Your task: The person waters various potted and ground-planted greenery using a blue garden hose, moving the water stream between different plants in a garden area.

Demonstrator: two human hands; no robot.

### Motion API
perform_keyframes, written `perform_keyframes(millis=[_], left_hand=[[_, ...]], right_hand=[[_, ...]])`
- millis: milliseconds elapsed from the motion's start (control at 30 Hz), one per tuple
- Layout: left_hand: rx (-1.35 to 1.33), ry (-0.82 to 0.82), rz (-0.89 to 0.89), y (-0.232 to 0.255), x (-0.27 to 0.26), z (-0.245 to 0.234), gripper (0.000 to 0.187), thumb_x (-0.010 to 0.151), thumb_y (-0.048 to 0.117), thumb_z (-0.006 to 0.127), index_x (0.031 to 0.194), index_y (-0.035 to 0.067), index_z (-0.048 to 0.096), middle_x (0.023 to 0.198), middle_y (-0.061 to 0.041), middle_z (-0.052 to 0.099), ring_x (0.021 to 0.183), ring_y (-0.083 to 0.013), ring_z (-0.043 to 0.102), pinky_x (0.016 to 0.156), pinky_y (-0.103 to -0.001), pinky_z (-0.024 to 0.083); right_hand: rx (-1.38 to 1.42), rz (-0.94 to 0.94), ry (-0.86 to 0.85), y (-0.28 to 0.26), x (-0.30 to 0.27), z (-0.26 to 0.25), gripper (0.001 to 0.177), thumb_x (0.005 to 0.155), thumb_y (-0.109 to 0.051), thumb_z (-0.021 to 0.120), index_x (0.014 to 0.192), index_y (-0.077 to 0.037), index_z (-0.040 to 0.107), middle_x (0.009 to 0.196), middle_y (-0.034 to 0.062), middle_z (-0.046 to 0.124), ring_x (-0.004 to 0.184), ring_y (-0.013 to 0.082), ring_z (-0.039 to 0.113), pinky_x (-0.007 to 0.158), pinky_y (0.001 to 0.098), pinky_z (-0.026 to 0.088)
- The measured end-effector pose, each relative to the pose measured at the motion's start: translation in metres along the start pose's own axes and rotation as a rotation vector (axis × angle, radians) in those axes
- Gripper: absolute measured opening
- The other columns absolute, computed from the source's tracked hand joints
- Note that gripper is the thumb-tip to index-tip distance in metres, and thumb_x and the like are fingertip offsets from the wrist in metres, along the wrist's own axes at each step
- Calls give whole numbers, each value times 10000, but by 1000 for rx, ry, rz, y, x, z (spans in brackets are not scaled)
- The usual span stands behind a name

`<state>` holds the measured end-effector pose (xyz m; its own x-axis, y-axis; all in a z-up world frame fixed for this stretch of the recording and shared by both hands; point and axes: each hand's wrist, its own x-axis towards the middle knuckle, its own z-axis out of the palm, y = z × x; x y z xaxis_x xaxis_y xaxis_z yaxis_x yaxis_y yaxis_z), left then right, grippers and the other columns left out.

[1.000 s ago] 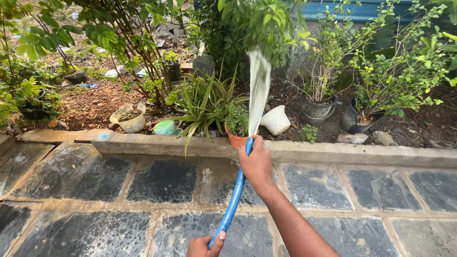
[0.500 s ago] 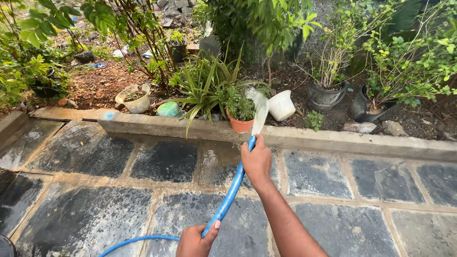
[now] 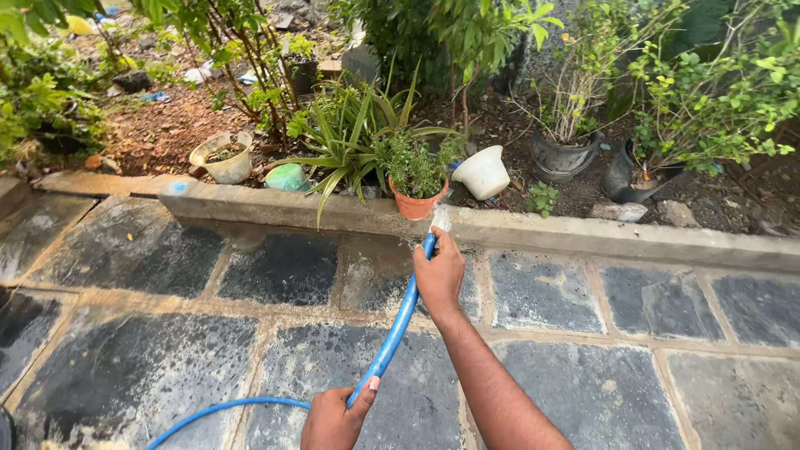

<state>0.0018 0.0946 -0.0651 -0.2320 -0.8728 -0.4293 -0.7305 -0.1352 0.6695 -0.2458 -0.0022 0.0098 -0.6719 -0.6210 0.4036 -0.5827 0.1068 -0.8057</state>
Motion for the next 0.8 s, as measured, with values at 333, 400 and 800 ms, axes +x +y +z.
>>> perform_keyframes(millis=[333,400,800], left_hand=[[-45,45,77,-92,36,-27,762,820,720,633,677,-22,731,495,-175,565,514,-241,559,558,-440,474],[-44,89,33,-94,36,-43,727,792,717,639,718,3,755,486,-176,583,502,-245,604,574,-429,493],[-23,93,-97,-85,1,-108,763,841,717,579,710,-18,735,552,-190,610,549,-311,607,592,-467,468]], right_hand=[[18,-2,-56,-38,-33,53,352,823,-155,725,1166,-79,697,928,168,730,829,324,722,781,435,558],[-8,54,-90,-47,-38,68,356,821,-156,723,1168,-81,690,923,173,727,825,333,720,775,443,557],[-135,76,-185,-96,-61,115,284,865,-159,678,1128,-57,642,981,196,720,875,390,712,789,488,551]])
